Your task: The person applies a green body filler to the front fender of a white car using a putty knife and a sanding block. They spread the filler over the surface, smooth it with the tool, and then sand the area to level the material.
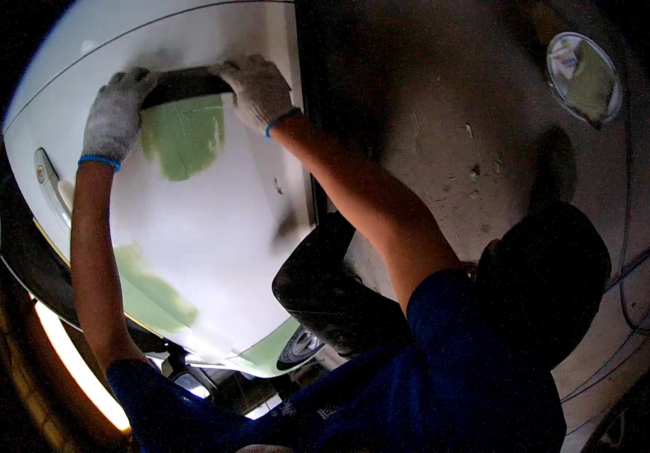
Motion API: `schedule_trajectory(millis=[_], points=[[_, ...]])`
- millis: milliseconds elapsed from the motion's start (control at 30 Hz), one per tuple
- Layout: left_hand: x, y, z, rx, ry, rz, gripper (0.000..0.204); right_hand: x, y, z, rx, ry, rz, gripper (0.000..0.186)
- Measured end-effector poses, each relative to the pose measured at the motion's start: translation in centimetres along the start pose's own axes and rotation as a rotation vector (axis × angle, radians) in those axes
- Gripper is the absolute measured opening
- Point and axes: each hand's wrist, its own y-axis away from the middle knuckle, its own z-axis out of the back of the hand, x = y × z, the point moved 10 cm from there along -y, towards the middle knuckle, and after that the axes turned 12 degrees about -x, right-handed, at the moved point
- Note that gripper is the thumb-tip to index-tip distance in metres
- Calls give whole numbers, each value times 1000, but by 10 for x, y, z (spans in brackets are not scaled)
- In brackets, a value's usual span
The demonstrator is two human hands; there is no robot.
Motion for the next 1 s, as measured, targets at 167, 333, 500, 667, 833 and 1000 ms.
schedule_trajectory(millis=[167,333,500,667,833,1000], points=[[12,4,0,-88,-14,34,50,3,-18,-37,-8,-48,-1,51],[3,9,-11,-24,-22,17,51,1,-5,-40,64,-62,-28,52],[-27,45,-14,240,-31,63,43,12,46,-39,284,-38,-136,55],[-13,28,5,67,-64,-5,50,18,17,-18,119,-109,-108,54],[8,6,-6,-43,-105,10,55,12,0,-39,-9,-132,-70,54],[1,32,-19,89,3,74,57,19,22,-38,100,-81,-84,60]])
